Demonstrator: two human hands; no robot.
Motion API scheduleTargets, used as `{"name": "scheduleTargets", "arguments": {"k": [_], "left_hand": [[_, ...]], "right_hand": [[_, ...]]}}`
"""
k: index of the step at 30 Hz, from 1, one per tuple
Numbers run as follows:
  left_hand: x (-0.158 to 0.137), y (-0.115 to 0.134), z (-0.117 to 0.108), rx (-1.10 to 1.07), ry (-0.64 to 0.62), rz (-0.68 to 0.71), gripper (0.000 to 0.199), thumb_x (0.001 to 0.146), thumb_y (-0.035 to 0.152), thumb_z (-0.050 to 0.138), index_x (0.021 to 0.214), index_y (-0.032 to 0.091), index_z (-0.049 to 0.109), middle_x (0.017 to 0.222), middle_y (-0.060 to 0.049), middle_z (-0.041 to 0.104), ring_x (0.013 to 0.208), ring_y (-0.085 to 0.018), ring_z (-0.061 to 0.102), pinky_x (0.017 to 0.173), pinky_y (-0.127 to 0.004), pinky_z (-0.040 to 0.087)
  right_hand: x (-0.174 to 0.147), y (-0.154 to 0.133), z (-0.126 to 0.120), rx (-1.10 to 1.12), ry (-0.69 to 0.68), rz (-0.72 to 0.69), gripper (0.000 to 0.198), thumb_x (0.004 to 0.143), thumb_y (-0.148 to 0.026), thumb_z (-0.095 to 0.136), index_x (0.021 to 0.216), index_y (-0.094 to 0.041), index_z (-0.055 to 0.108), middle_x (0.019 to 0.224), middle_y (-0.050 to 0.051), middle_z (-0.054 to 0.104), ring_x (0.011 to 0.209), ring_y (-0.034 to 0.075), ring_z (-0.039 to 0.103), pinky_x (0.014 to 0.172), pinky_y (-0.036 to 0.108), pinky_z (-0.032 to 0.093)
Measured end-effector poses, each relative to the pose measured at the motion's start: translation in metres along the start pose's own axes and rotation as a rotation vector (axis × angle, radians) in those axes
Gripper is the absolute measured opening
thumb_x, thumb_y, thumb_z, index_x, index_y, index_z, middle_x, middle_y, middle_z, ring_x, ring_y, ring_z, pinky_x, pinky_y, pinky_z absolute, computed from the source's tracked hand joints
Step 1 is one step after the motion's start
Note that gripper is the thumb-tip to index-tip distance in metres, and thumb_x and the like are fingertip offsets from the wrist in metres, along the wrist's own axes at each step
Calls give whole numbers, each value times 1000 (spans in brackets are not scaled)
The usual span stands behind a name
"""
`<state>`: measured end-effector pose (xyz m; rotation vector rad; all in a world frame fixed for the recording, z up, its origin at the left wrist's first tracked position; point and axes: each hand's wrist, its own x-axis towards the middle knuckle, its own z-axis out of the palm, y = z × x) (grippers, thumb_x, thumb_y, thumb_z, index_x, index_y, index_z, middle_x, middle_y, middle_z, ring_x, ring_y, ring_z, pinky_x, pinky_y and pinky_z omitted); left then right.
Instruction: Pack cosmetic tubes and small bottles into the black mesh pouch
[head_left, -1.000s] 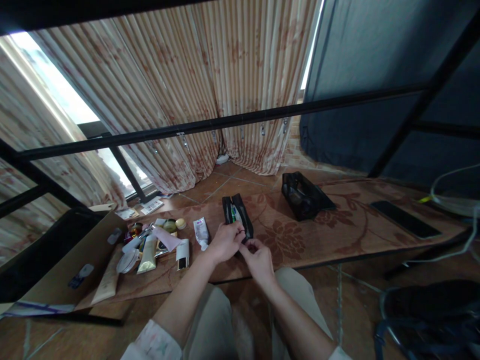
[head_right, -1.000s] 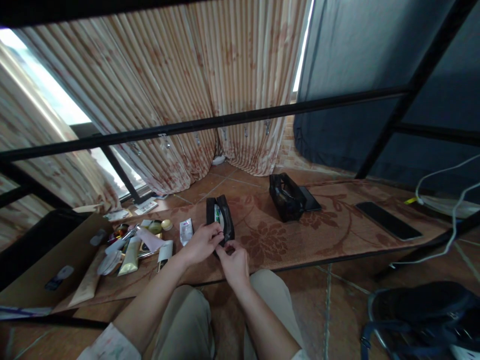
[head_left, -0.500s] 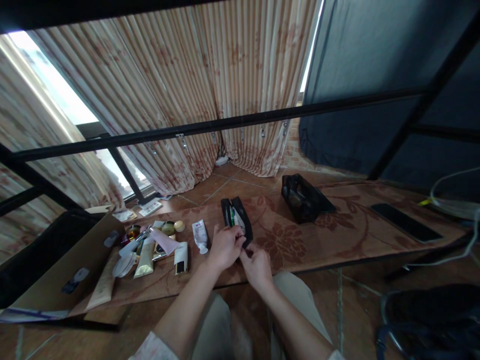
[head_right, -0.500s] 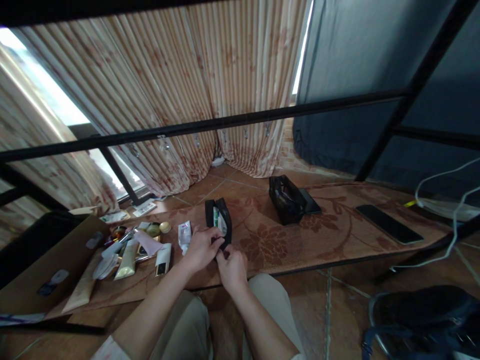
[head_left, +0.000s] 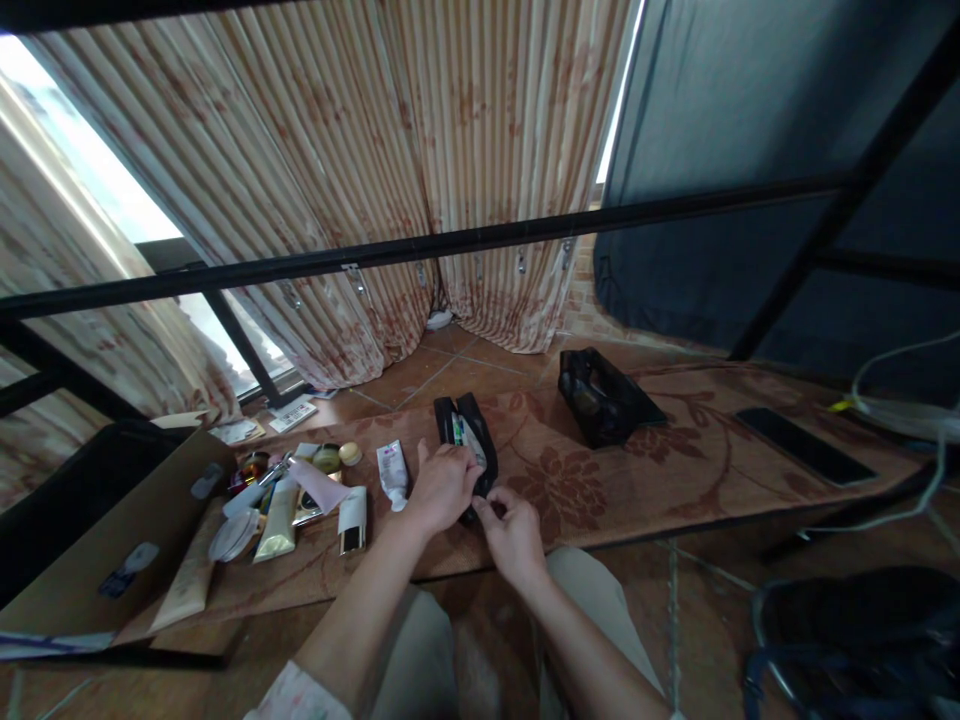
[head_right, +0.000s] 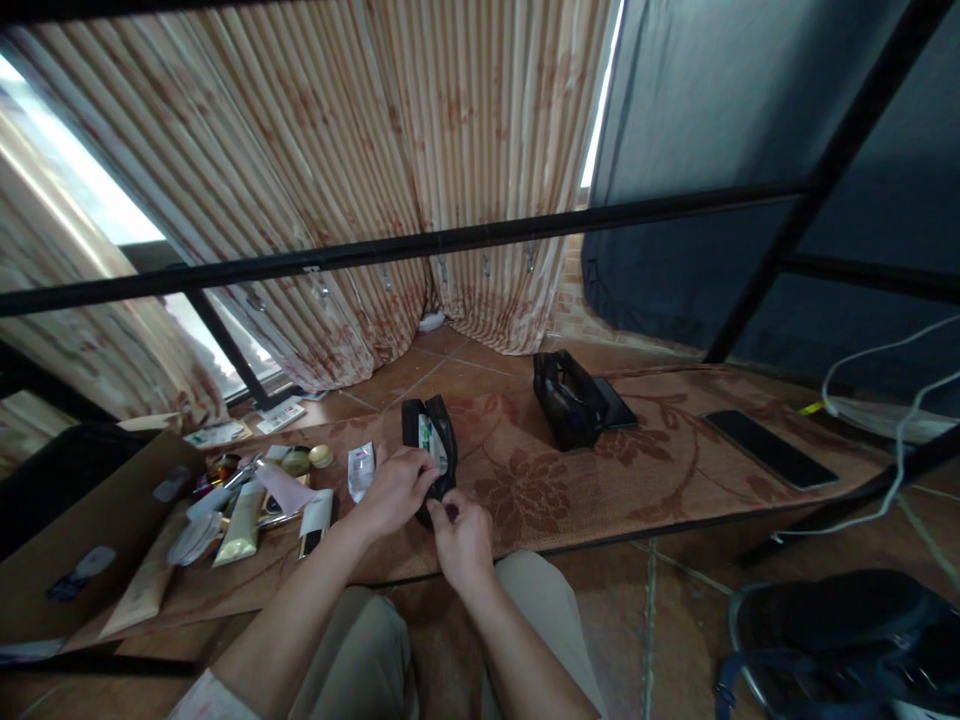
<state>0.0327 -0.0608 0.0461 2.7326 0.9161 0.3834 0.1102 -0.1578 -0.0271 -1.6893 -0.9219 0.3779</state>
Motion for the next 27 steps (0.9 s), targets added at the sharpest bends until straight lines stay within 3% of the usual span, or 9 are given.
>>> {"name": "scheduleTargets", "arguments": {"k": [6, 14, 23, 27], "left_hand": [[1, 3, -18, 1, -78, 63, 17, 92, 25, 41, 82, 19, 54, 79, -3, 66, 83, -21, 62, 99, -46, 27], [-3, 6, -10, -133, -25, -6, 17, 88, 24, 47, 74, 19, 54, 71, 0, 65, 74, -18, 61, 91, -38, 32], [-7, 7, -8, -140, -10, -8, 20, 87, 24, 48, 69, 20, 56, 69, 0, 66, 72, -17, 61, 94, -39, 31], [-10, 12, -6, -74, 26, -6, 18, 88, 25, 48, 73, 20, 56, 71, 0, 67, 74, -18, 63, 101, -44, 25]], "right_hand": [[-2, -5, -2, 99, 94, 47, 25, 77, -41, 62, 63, -20, 56, 61, -3, 55, 57, 13, 50, 58, 23, 37], [-4, -10, 3, 51, 131, 28, 19, 74, -38, 65, 77, -19, 65, 71, 0, 63, 61, 15, 55, 61, 25, 41], [-5, -8, 8, -102, 111, -43, 20, 81, -35, 56, 73, -19, 65, 70, 4, 67, 62, 17, 59, 61, 25, 39], [-4, -7, 8, -123, 106, -27, 24, 82, -35, 55, 65, -19, 62, 64, 3, 67, 58, 16, 59, 58, 25, 37]]}}
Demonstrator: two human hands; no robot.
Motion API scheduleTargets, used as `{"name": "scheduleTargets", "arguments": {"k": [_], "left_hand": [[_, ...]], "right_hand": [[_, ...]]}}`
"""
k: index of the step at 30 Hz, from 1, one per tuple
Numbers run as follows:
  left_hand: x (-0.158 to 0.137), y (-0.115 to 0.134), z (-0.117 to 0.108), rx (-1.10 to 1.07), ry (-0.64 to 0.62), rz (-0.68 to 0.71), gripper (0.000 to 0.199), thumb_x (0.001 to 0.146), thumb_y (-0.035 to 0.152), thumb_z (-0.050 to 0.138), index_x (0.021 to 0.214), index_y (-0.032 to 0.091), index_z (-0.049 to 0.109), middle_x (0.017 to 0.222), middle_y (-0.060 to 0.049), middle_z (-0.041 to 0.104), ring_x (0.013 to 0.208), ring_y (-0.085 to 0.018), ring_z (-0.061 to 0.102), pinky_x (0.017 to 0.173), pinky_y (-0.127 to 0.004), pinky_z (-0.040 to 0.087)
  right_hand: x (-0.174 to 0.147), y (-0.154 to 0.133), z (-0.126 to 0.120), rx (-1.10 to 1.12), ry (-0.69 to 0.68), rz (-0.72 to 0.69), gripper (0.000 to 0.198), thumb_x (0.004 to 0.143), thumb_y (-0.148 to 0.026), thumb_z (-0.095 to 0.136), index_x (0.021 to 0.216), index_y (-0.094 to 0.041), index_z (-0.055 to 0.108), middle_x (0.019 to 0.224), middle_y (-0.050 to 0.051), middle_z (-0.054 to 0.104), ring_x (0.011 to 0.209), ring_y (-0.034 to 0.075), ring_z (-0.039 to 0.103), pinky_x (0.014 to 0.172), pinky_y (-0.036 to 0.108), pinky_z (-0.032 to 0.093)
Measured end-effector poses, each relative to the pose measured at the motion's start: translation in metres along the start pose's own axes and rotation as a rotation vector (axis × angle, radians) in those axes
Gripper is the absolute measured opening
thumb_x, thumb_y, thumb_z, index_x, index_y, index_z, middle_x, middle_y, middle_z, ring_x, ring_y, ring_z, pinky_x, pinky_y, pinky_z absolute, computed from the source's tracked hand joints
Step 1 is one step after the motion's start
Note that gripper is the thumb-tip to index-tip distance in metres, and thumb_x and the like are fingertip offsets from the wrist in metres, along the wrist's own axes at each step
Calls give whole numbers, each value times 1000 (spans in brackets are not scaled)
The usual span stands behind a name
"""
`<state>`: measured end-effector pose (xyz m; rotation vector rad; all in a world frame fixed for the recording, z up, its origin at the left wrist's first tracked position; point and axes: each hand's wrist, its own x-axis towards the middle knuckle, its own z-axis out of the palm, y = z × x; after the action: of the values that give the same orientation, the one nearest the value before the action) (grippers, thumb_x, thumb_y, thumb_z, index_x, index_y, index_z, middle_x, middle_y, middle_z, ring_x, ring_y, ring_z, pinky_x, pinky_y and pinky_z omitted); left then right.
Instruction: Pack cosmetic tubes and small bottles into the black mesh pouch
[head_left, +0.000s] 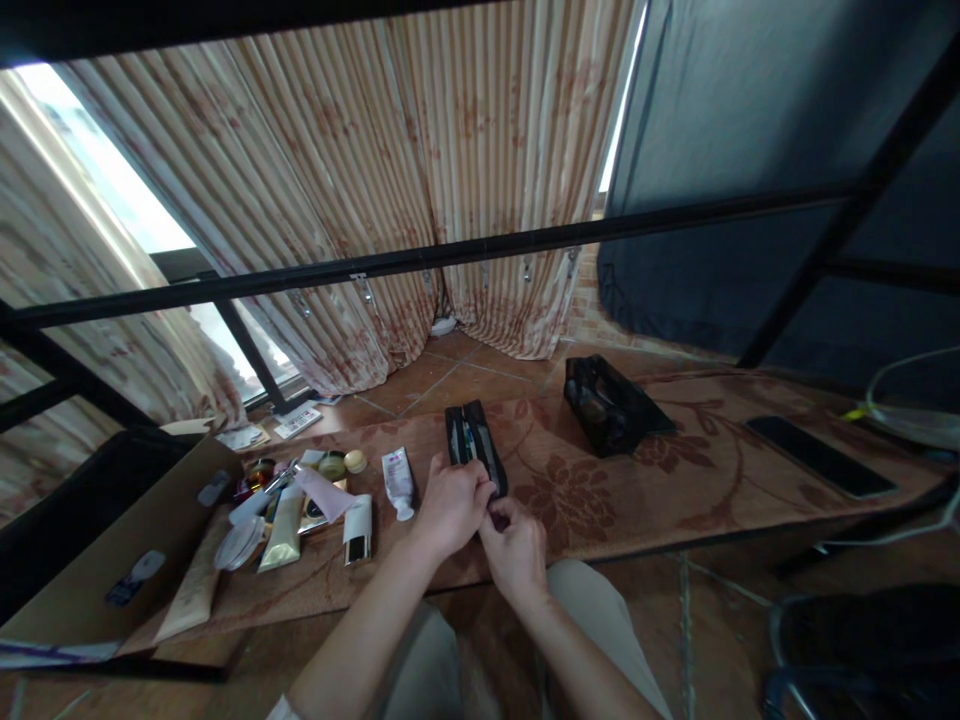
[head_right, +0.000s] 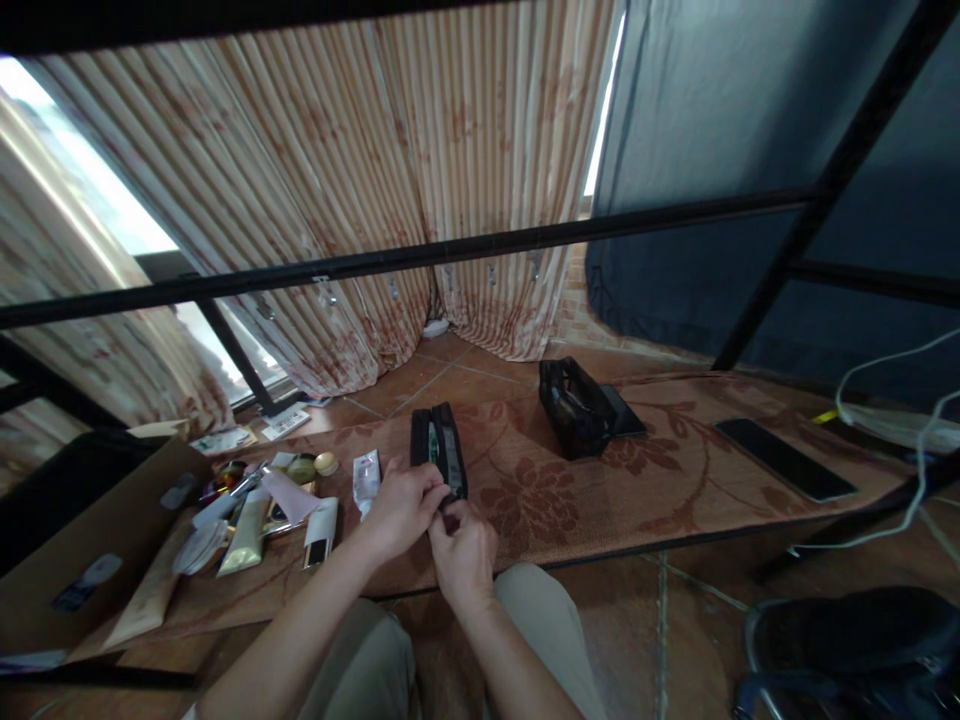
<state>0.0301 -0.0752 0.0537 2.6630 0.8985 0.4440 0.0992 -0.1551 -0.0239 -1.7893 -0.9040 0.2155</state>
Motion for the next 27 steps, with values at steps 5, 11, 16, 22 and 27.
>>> {"name": "scheduleTargets", "arguments": {"k": [5, 11, 16, 22, 27], "left_hand": [[1, 2, 3, 45, 18, -33, 17, 89, 26, 48, 77, 20, 57, 74, -1, 69, 78, -20, 64, 103, -47, 22], [12, -4, 6, 68, 30, -39, 19, 90, 26, 48, 75, 20, 59, 78, -3, 69, 84, -21, 63, 100, -45, 25], [25, -12, -1, 97, 111, -106, 17, 89, 27, 48, 77, 20, 59, 77, -4, 69, 88, -22, 63, 99, -45, 28], [32, -21, -3, -45, 208, -104, 17, 90, 29, 47, 81, 21, 59, 82, -3, 68, 88, -20, 63, 96, -43, 36], [19, -51, 9, -449, 482, -261, 26, 90, 36, 45, 107, 20, 55, 108, -8, 66, 101, -18, 62, 91, -36, 47]], "right_hand": [[1, -2, -2, -25, 17, -19, 24, 81, -33, 54, 62, -20, 61, 61, 3, 65, 59, 16, 59, 59, 25, 36], [2, -1, -3, -7, -9, 11, 18, 78, -30, 55, 65, -20, 61, 62, 1, 64, 59, 15, 57, 60, 24, 36], [0, 0, -1, -23, -45, -33, 19, 79, -29, 53, 64, -20, 61, 63, 1, 63, 59, 15, 56, 59, 24, 35], [-2, -2, -1, 56, -56, -10, 23, 82, -35, 55, 65, -20, 60, 62, -1, 58, 58, 13, 54, 58, 23, 36], [1, 1, -6, 219, 35, 63, 34, 82, -47, 57, 62, -20, 55, 58, -3, 54, 56, 13, 50, 57, 23, 37]]}}
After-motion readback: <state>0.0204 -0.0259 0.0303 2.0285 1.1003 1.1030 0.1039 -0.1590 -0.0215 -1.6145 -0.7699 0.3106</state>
